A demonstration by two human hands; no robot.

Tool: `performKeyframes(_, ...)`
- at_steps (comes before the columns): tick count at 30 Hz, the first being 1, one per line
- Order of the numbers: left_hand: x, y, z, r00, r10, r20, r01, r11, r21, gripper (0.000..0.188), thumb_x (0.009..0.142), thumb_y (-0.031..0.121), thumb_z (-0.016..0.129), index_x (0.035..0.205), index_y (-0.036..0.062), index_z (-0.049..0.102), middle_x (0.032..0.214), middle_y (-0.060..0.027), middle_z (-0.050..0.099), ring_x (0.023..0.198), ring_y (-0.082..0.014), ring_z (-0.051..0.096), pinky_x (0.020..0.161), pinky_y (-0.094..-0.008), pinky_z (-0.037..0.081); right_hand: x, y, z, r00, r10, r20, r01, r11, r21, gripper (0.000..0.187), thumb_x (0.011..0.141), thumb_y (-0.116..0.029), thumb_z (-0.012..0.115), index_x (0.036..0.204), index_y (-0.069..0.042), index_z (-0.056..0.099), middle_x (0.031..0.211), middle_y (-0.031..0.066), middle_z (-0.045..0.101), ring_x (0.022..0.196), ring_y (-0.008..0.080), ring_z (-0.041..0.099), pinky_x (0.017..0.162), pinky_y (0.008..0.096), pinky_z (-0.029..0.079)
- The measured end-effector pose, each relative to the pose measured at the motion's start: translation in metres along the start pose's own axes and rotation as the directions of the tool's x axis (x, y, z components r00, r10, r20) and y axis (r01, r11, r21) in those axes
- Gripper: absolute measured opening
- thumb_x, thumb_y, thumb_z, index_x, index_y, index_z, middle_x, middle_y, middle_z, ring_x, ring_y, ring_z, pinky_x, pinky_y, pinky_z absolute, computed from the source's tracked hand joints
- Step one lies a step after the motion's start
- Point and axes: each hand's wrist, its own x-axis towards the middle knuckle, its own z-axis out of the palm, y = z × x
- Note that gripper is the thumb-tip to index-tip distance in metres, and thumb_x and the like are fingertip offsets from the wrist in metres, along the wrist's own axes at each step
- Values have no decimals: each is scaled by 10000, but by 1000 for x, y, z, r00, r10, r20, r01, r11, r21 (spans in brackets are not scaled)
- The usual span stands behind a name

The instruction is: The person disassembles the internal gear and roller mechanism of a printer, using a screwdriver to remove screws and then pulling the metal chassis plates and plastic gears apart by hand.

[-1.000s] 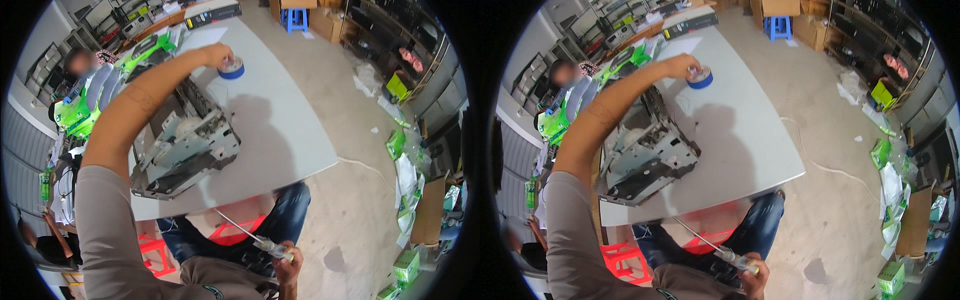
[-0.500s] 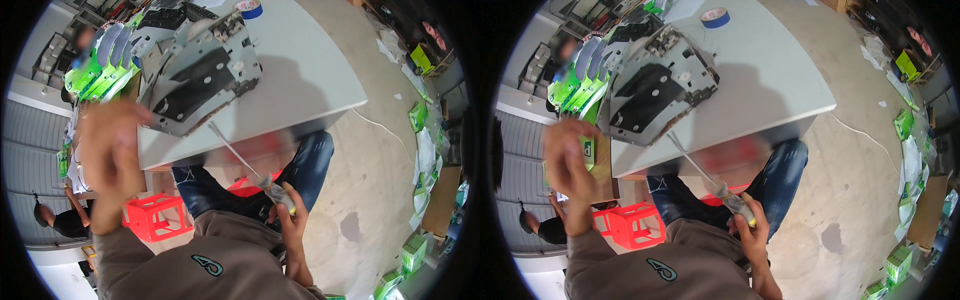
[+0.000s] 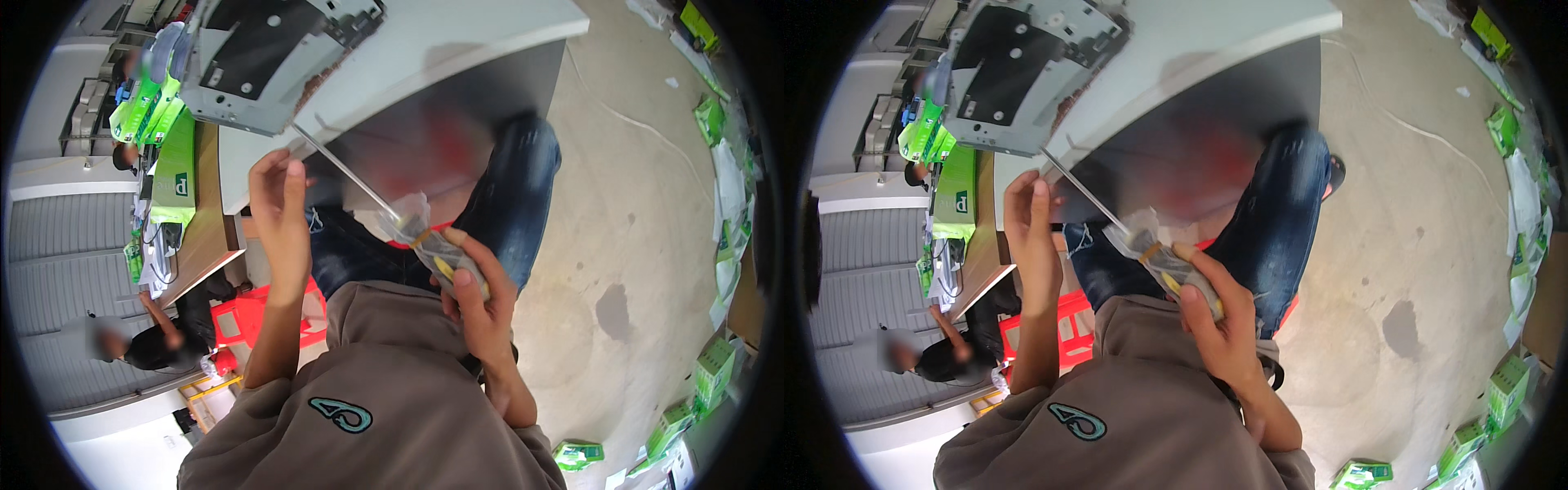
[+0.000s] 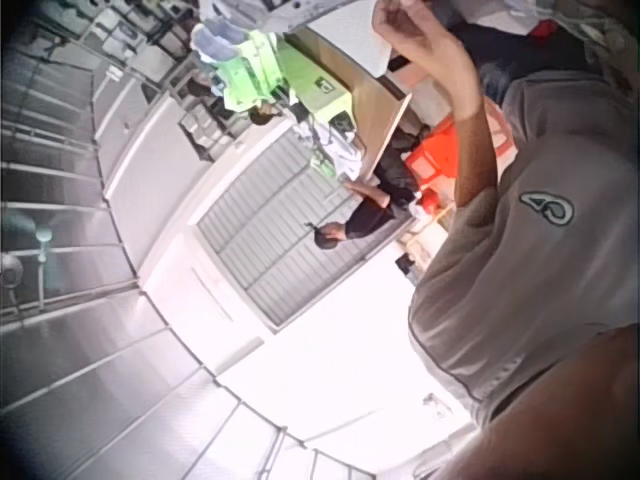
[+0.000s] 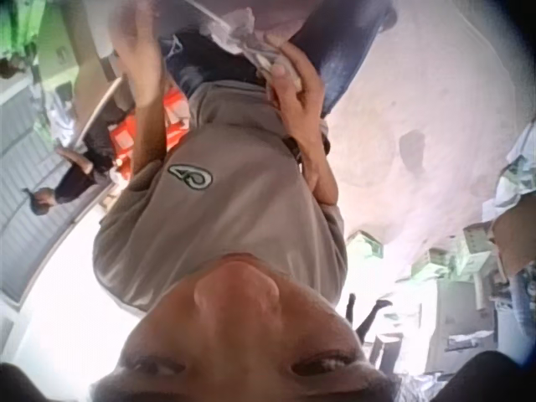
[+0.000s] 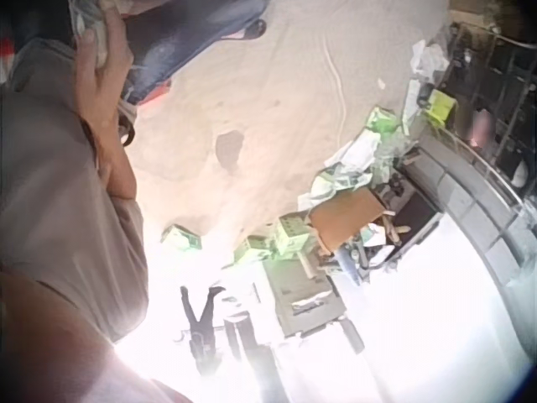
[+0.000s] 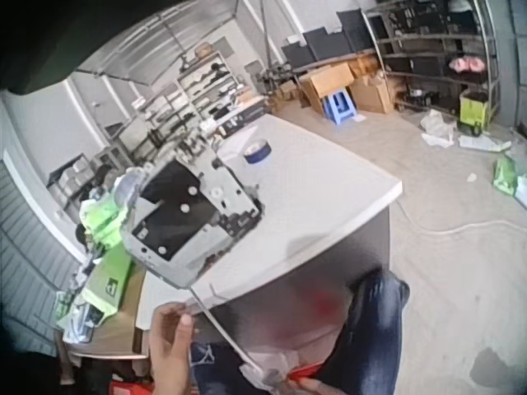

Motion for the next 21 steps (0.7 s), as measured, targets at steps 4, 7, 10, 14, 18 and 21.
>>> performKeyframes(4,8,11,17,807,-372,458,583,629,-515,498,1011,243,581,1374,-76,462,1247,-156,604,1034,-236,634,927,-393,527,10,-2,10,993,110,31,-112,991,74,390,985,-123,569,1343,27,538,866,89,669,658,75,557,615,231,457)
performKeyframes(7,22,-2,23,877,-296,377,466,715,-521,395,1019,167,553,1326,-74,491,1167,-164,643,984,-244,678,862,-390,590,19,4,18,998,-2,59,0,1000,24,426,950,-93,617,1343,40,518,964,171,676,788,157,627,744,281,500)
performKeyframes(10,31,-5,22,883,-286,371,450,738,-502,378,1013,146,560,1314,-75,502,1160,-157,643,988,-234,676,863,-380,589,27,7,24,988,-99,115,96,995,28,475,933,-94,631,1374,21,502,950,118,689,799,85,608,786,237,482)
performKeyframes(14,32,-12,27,895,-291,338,435,739,-515,363,1008,123,563,1307,-76,508,1160,-157,642,998,-230,669,890,-370,576,38,18,24,981,-117,154,108,992,71,501,919,-95,658,1375,25,487,1106,144,674,1000,138,616,906,264,464)
performKeyframes(18,34,-13,25,900,-285,328,414,793,-447,356,1007,122,565,1301,-72,512,1159,-155,643,1007,-226,663,906,-369,566,41,23,22,977,-87,195,59,988,145,516,927,-95,657,1391,23,464,1155,137,657,1048,136,598,933,265,454)
performKeyframes(21,40,-13,21,914,-286,288,396,780,-484,331,1016,110,540,1293,-70,508,1169,-153,637,1022,-221,643,925,-353,552,46,29,28,969,-130,211,88,976,198,514,939,-102,652,1399,15,455,1188,128,639,1083,137,582,946,272,449)
